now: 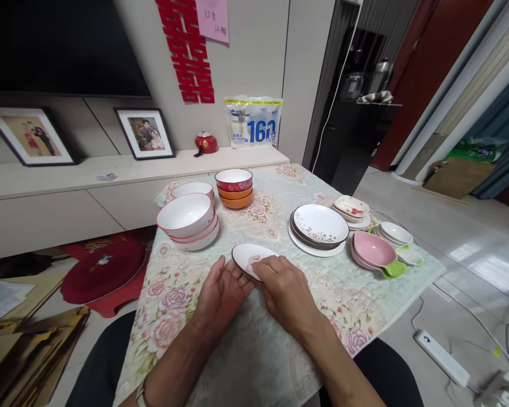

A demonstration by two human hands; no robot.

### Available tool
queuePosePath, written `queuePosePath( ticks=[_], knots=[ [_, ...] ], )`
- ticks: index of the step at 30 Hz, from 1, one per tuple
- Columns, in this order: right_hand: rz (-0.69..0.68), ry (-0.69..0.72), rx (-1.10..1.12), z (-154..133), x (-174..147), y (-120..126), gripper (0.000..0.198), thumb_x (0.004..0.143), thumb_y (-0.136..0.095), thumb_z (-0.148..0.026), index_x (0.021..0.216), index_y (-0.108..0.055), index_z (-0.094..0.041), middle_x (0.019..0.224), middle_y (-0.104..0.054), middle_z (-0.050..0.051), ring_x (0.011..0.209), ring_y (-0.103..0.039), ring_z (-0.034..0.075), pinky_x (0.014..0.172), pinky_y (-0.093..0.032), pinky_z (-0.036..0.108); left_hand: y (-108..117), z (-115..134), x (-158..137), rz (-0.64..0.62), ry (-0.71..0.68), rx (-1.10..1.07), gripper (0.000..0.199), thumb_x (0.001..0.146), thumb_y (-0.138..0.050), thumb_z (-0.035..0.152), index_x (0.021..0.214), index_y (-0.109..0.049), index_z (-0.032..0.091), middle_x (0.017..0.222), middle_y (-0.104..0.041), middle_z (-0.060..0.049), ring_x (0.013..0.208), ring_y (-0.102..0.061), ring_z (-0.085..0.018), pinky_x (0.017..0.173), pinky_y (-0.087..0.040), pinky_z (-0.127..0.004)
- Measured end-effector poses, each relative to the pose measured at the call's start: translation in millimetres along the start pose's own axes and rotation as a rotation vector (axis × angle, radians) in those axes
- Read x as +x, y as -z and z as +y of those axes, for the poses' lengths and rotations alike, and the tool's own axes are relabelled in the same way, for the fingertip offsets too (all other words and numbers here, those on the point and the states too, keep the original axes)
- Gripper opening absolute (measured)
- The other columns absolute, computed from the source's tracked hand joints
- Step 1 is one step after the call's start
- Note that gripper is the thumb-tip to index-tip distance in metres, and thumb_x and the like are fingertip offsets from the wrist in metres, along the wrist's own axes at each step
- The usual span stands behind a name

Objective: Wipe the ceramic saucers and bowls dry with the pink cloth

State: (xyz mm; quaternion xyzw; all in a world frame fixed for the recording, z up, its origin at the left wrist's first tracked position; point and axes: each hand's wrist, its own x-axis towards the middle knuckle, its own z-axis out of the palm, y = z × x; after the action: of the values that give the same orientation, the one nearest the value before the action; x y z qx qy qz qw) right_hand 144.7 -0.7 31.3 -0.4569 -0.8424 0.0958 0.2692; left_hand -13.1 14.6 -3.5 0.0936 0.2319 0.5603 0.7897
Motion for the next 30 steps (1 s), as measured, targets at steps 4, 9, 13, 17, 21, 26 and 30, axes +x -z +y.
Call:
queuePosePath(
  ticks=[4,9,13,17,21,26,30],
  knots=[
    [0.175,-0.117,0.276,9.0,-1.6,15.3,0.025,0.087,-0.061,-0.020,0.110,-0.069,-0.024,0.104,-0.071,0.006,0.095,-0.065,0.023,0.083,-0.051,0.034,2.5,-1.1,1.8,0.090,-0.002,0.034,0.037,0.093,-0.050,0.034,0.122,-0.063,0.015,0.143,-0.055,-0.014,0.128,-0.054,-0.027,0.111,-0.038,-0.041],
    [0.263,-0.505,0.963,26.3,-4.2,27.1,0.046,0.071,-0.082,-0.033,0.113,-0.069,-0.022,0.104,-0.074,0.004,0.092,-0.069,0.027,0.082,-0.055,0.038,-0.2,-4.7,0.1,0.058,-0.071,0.115,0.032,0.091,-0.056,0.025,0.121,-0.064,0.015,0.138,-0.060,-0.012,0.133,-0.050,-0.025,0.112,-0.037,-0.038],
    [0.187,-0.637,1.352,30.0,-3.0,25.9,0.060,0.062,-0.087,-0.030,0.118,-0.066,-0.019,0.101,-0.075,0.009,0.086,-0.071,0.029,0.074,-0.057,0.039,-3.5,-7.3,-7.0,-0.085,-0.054,0.148,0.040,0.091,-0.059,0.028,0.128,-0.060,0.011,0.122,-0.070,-0.014,0.124,-0.058,-0.029,0.107,-0.042,-0.041],
    [0.053,-0.652,1.361,34.5,-2.8,23.4,0.065,0.064,-0.086,-0.032,0.124,-0.062,-0.020,0.105,-0.075,0.009,0.087,-0.071,0.029,0.073,-0.057,0.038,-2.7,-7.9,-11.8,-0.112,-0.015,0.183,0.055,0.087,-0.066,0.021,0.139,-0.051,0.016,0.119,-0.072,-0.014,0.114,-0.064,-0.031,0.101,-0.047,-0.044],
    [-0.029,-0.607,0.963,46.6,-6.1,25.1,0.053,0.075,-0.077,-0.045,0.119,-0.064,-0.018,0.110,-0.072,0.009,0.098,-0.067,0.031,0.082,-0.054,0.040,1.4,-8.6,-10.4,-0.086,0.007,0.170,0.060,0.085,-0.069,0.021,0.141,-0.048,0.016,0.119,-0.072,-0.014,0.110,-0.066,-0.030,0.098,-0.048,-0.044],
    [0.165,-0.488,0.164,56.8,-9.1,21.8,0.040,0.095,-0.046,-0.048,0.111,-0.069,-0.020,0.107,-0.069,0.010,0.104,-0.060,0.031,0.093,-0.045,0.045,6.5,-10.1,-7.4,-0.018,0.055,0.171,0.056,0.082,-0.072,0.022,0.135,-0.054,0.014,0.116,-0.073,-0.015,0.107,-0.067,-0.031,0.095,-0.050,-0.043],
    [0.285,-0.418,-0.029,59.4,-7.1,12.7,0.036,0.096,-0.045,-0.038,0.113,-0.071,-0.018,0.096,-0.066,0.011,0.096,-0.059,0.028,0.086,-0.047,0.041,6.0,-12.0,-7.3,-0.025,0.081,0.207,0.055,0.079,-0.076,0.024,0.130,-0.058,0.013,0.114,-0.073,-0.016,0.104,-0.068,-0.031,0.092,-0.050,-0.043]
  ],
)
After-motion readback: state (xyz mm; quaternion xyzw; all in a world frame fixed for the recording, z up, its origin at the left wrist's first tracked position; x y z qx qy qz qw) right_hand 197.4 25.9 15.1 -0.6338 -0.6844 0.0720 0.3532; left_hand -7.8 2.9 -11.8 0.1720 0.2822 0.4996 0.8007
